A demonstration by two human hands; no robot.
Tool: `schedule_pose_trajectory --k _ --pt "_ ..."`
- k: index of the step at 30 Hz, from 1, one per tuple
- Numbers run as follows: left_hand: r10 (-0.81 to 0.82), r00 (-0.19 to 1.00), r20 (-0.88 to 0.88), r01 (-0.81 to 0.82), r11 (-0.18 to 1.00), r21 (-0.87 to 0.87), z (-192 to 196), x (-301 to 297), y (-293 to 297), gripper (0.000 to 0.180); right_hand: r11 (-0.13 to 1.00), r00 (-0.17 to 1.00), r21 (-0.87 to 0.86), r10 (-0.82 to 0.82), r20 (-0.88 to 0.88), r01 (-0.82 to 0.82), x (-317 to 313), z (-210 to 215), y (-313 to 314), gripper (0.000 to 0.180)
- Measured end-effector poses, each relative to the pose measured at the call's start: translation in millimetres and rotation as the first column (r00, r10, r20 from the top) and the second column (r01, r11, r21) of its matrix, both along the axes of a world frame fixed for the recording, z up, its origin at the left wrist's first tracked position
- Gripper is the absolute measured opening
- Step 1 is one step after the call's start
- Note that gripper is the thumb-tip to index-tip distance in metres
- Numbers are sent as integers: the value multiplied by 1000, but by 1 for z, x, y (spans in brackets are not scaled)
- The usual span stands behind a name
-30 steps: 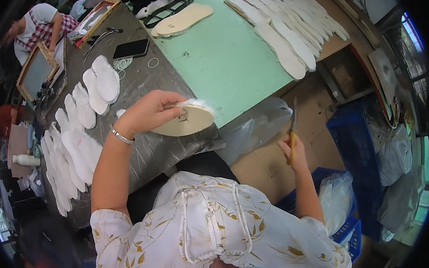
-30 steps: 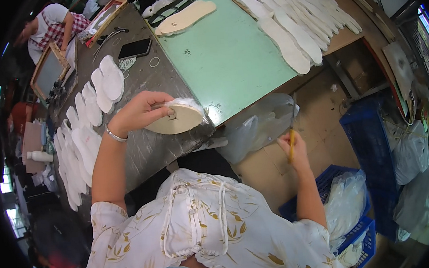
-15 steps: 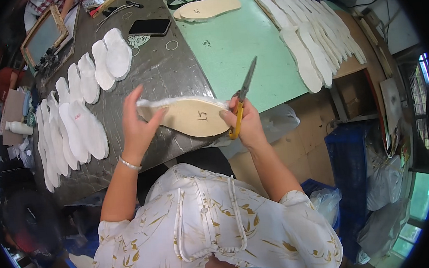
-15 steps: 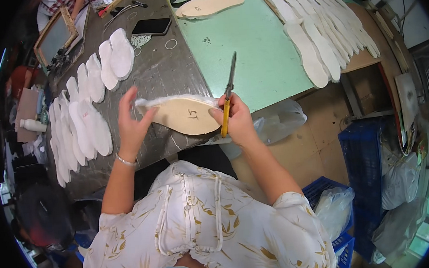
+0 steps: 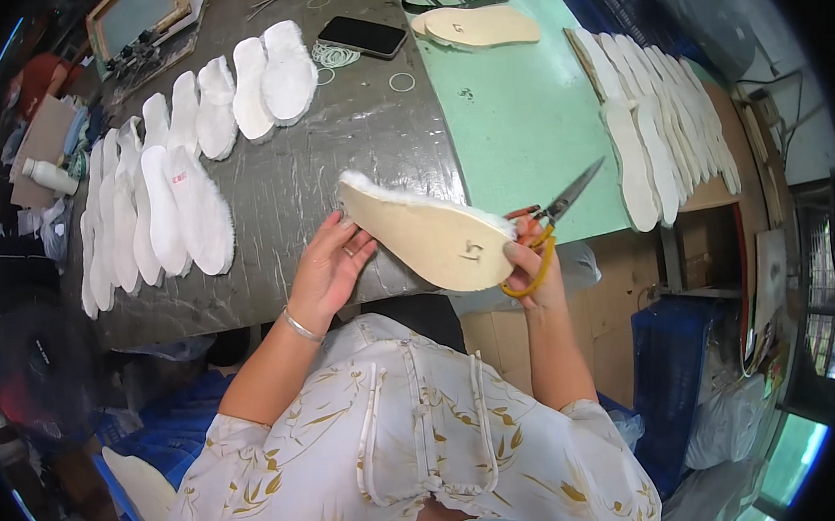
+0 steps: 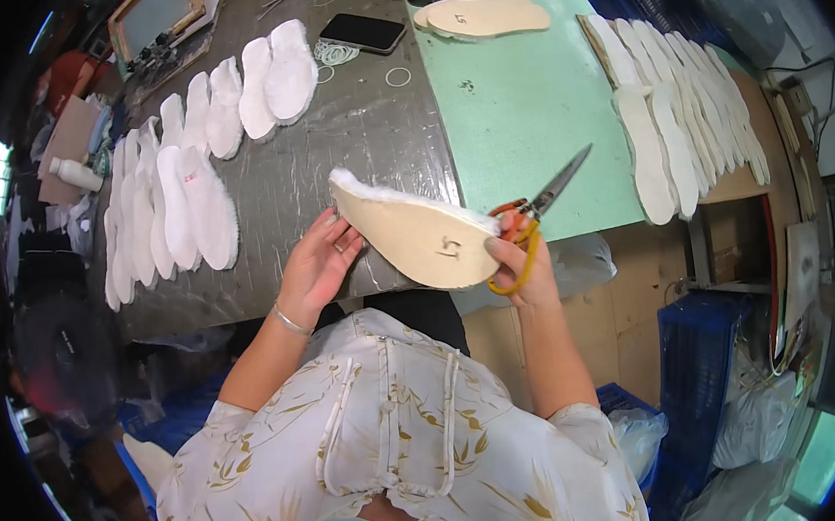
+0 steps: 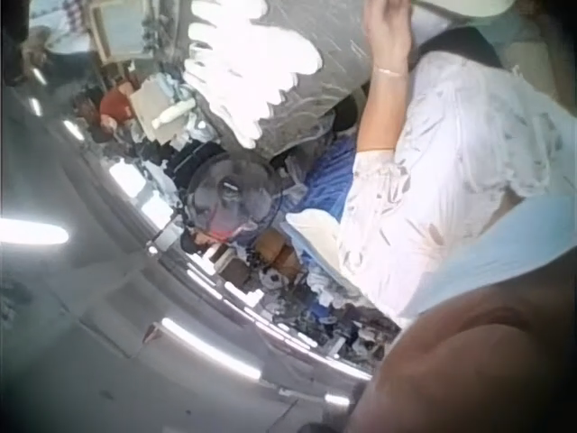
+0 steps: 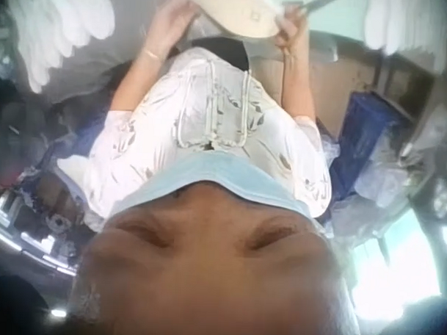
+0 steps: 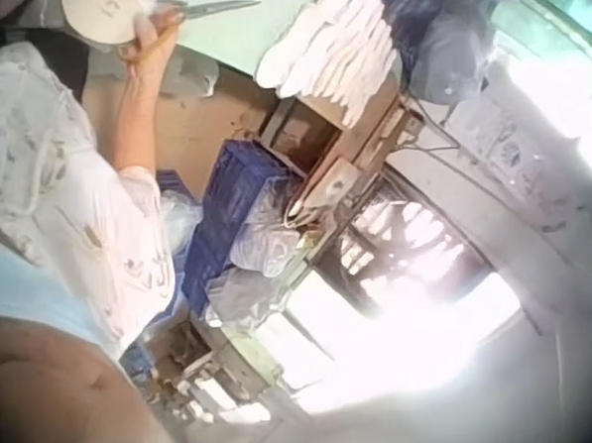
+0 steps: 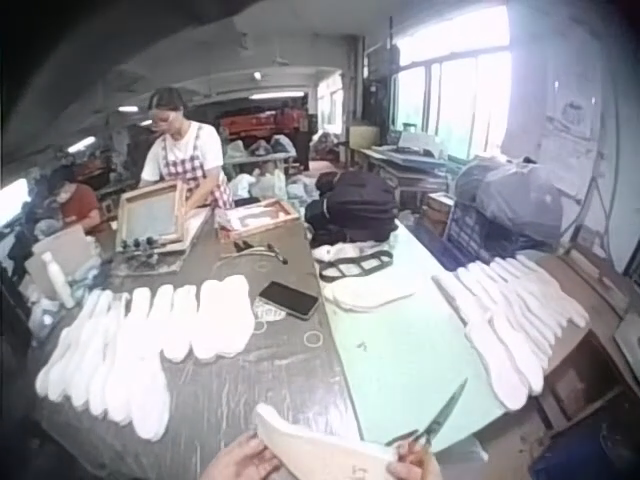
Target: Trimming excess material from fleece-lined shoe insoles and organizing the completed components.
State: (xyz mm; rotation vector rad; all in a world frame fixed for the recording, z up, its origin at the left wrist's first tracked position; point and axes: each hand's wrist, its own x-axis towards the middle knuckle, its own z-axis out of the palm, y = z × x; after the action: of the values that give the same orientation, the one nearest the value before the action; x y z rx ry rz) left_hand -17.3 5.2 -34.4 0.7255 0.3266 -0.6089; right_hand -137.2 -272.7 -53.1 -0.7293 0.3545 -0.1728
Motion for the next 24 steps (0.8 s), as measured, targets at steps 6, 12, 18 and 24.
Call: schedule_pose_trajectory --k 6,12,18,24 --pt "-128 932 340 123 992 35 3 15 0 23 957 992 -274 -116 -45 100 -17 11 -13 37" --pt "68 884 462 -244 911 333 10 9 -14 20 929 991 -355 -125 -45 101 -20 7 0 34" --pt "-51 864 501 -94 961 260 11 12 -2 28 858 992 -512 -97 -82 42 -24 -7 -12 32" --pt "-155 744 650 -98 937 336 36 8 -19 27 849 976 -524 -170 -135 75 -26 -12 -11 28"
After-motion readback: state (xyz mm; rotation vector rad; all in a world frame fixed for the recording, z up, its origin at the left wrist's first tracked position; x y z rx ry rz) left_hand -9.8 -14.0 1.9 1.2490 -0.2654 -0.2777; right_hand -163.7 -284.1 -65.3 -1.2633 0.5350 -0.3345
